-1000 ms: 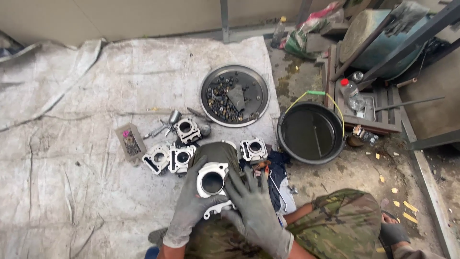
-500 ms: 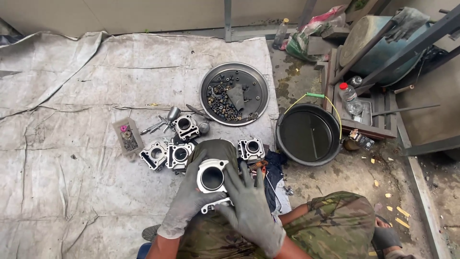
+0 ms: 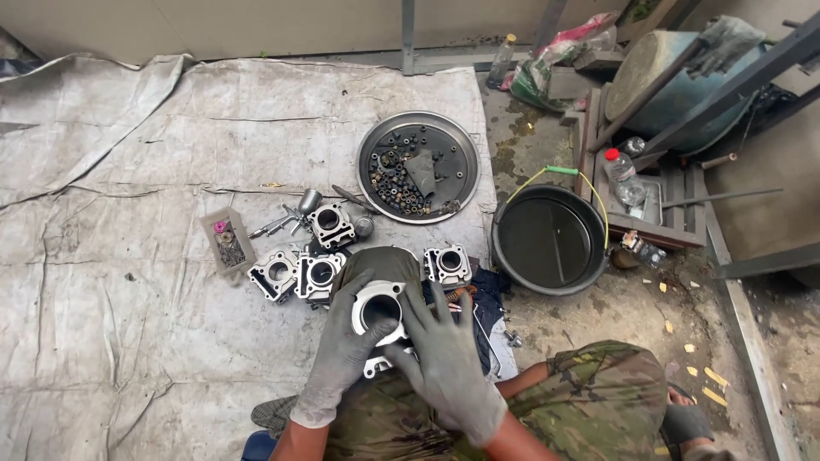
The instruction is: Inspecting and preparing a motorcycle engine cylinder block for cleaning or assembly
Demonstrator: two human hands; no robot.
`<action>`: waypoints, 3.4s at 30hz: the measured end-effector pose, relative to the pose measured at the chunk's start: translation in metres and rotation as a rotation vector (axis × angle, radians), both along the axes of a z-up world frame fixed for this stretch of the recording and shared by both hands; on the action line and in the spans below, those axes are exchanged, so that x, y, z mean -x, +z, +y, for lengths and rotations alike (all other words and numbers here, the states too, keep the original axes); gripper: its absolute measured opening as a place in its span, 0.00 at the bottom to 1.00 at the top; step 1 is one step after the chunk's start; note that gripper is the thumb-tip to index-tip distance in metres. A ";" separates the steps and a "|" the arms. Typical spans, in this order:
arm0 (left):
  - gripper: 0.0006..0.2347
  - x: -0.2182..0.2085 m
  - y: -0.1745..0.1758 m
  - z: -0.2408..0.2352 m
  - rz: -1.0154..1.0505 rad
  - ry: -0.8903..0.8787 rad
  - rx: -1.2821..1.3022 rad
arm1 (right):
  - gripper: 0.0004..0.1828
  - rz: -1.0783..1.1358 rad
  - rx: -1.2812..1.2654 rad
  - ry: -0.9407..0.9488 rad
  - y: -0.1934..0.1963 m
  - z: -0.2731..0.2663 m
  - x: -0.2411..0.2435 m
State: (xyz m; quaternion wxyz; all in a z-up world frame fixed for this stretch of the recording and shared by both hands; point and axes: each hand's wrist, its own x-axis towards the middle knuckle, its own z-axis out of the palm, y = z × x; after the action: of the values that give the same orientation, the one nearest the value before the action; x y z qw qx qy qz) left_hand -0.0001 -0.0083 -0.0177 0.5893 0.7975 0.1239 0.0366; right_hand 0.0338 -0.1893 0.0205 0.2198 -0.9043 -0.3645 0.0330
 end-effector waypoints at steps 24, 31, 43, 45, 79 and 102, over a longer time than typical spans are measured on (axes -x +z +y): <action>0.21 -0.005 -0.008 -0.001 -0.071 0.048 -0.133 | 0.39 -0.156 0.077 -0.003 -0.015 -0.009 0.013; 0.21 -0.003 -0.011 -0.006 -0.060 0.038 -0.166 | 0.45 -0.060 -0.010 -0.006 -0.011 0.001 -0.005; 0.18 -0.002 -0.010 -0.001 -0.071 0.072 -0.130 | 0.47 -0.115 0.040 0.018 -0.014 -0.004 0.008; 0.18 -0.003 -0.012 -0.003 -0.076 0.058 -0.161 | 0.48 -0.128 0.090 -0.021 -0.023 0.003 -0.007; 0.16 -0.008 -0.013 0.007 -0.054 0.075 -0.069 | 0.48 -0.114 -0.055 0.018 -0.008 0.003 0.002; 0.15 -0.010 -0.006 -0.003 -0.056 0.101 -0.081 | 0.41 -0.140 -0.011 0.015 0.000 -0.006 -0.003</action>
State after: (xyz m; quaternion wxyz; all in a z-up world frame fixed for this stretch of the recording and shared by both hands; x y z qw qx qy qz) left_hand 0.0097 -0.0109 -0.0234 0.5573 0.8120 0.1460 0.0938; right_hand 0.0370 -0.1957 0.0201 0.1984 -0.9004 -0.3860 -0.0303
